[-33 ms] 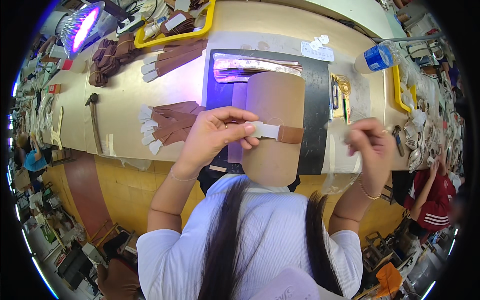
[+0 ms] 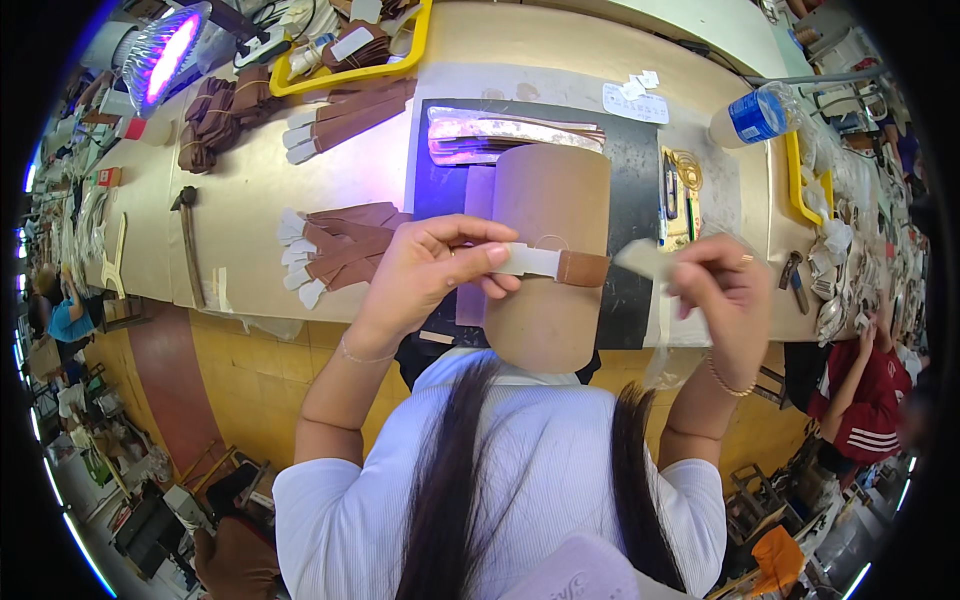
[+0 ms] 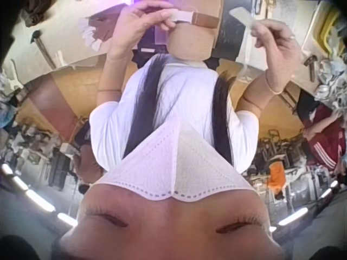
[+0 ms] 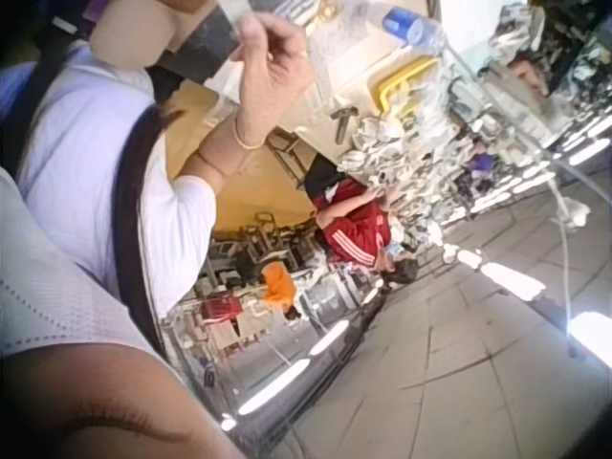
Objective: The person wraps a white strip around a brown cylindrical object, aligning and smoothing it by hand. The person repeats this wrapping process on multiple cylinders, placing each finished unit on the table.
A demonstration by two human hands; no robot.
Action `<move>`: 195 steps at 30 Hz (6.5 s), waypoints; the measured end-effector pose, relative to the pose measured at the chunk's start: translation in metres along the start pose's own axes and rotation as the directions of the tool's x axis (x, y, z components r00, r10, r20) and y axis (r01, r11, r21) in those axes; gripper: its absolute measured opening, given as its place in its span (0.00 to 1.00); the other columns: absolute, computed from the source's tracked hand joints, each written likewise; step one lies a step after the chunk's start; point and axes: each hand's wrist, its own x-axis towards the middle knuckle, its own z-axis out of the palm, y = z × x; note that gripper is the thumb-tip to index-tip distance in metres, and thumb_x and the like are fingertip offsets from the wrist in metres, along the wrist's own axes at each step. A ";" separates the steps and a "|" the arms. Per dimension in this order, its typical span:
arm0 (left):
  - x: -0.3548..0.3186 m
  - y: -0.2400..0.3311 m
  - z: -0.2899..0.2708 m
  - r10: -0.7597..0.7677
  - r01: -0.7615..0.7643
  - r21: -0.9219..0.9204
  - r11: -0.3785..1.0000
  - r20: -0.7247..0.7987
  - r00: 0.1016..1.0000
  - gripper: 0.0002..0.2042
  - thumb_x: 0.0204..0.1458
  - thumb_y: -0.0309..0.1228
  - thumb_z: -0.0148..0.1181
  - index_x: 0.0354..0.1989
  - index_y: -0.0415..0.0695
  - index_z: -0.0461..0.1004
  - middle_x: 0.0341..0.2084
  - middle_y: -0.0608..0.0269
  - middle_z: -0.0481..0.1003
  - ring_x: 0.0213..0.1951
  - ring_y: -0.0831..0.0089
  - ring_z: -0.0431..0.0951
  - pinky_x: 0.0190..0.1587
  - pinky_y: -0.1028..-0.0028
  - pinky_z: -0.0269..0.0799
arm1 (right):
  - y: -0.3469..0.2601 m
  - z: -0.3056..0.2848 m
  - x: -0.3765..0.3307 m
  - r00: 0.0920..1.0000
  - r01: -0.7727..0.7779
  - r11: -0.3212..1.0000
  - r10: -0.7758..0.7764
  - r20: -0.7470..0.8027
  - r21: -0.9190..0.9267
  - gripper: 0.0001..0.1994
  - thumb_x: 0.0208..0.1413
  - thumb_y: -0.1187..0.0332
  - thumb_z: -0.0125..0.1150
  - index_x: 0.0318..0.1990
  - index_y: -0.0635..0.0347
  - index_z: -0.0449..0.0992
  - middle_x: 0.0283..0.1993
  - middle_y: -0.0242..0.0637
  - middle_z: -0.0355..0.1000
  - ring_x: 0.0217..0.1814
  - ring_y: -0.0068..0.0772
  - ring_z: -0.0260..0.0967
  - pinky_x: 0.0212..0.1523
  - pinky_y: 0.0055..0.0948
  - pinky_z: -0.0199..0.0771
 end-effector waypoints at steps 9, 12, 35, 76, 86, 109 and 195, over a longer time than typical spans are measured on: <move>-0.003 0.009 0.002 0.006 -0.006 -0.007 1.000 0.007 1.000 0.18 0.62 0.34 0.43 0.44 0.28 0.71 0.30 0.49 0.77 0.31 0.67 0.80 0.35 0.76 0.77 | -0.012 0.058 0.039 0.930 -0.126 0.963 0.199 0.309 -0.240 0.08 0.49 0.68 0.65 0.28 0.65 0.75 0.19 0.29 0.70 0.17 0.11 0.62 0.16 0.12 0.60; -0.002 0.008 0.000 0.010 -0.011 0.011 1.000 0.020 1.000 0.15 0.59 0.31 0.47 0.45 0.28 0.71 0.31 0.49 0.77 0.31 0.67 0.80 0.36 0.76 0.77 | -0.009 0.060 0.042 0.927 -0.106 0.955 0.196 0.321 -0.278 0.09 0.49 0.68 0.65 0.28 0.65 0.75 0.19 0.29 0.70 0.16 0.11 0.62 0.15 0.12 0.59; -0.001 0.006 -0.007 -0.017 0.015 0.050 0.999 0.039 0.999 0.13 0.52 0.21 0.57 0.45 0.28 0.71 0.31 0.51 0.77 0.33 0.71 0.80 0.38 0.78 0.76 | -0.008 0.042 0.026 0.954 -0.137 0.964 0.190 0.233 -0.227 0.07 0.48 0.73 0.64 0.32 0.67 0.75 0.27 0.31 0.73 0.31 0.17 0.68 0.34 0.17 0.68; 0.013 -0.031 -0.036 0.019 -0.013 -0.164 0.986 0.034 0.999 0.17 0.49 0.14 0.55 0.44 0.39 0.56 0.27 0.46 0.74 0.29 0.61 0.80 0.31 0.71 0.80 | 0.066 0.020 0.000 0.973 -0.232 0.940 0.222 0.066 0.252 0.15 0.45 0.70 0.68 0.38 0.61 0.68 0.26 0.26 0.69 0.30 0.14 0.65 0.34 0.16 0.63; 0.019 -0.036 -0.034 -0.001 0.008 -0.181 0.984 0.039 0.999 0.18 0.49 0.15 0.55 0.45 0.40 0.56 0.27 0.48 0.74 0.26 0.62 0.79 0.29 0.70 0.79 | 0.090 0.027 -0.003 0.945 -0.321 0.765 0.299 0.134 0.558 0.14 0.49 0.71 0.65 0.39 0.61 0.65 0.28 0.29 0.70 0.29 0.17 0.69 0.33 0.16 0.69; 0.017 -0.037 -0.028 0.006 -0.001 -0.195 0.981 0.028 1.000 0.18 0.49 0.15 0.55 0.45 0.41 0.57 0.28 0.49 0.75 0.26 0.63 0.78 0.30 0.72 0.78 | 0.100 0.053 -0.042 0.986 0.022 0.963 -0.065 -0.155 -0.267 0.11 0.54 0.69 0.56 0.42 0.63 0.76 0.47 0.39 0.71 0.47 0.38 0.68 0.46 0.32 0.65; -0.077 -0.031 -0.251 0.360 0.288 0.600 0.746 -0.728 0.584 0.17 0.48 0.33 0.63 0.44 0.38 0.75 0.33 0.61 0.76 0.33 0.76 0.74 0.35 0.79 0.70 | 0.207 -0.123 0.000 0.840 -0.103 0.196 -0.509 -0.191 -0.975 0.08 0.49 0.74 0.59 0.38 0.56 0.75 0.45 0.34 0.74 0.49 0.34 0.70 0.55 0.38 0.61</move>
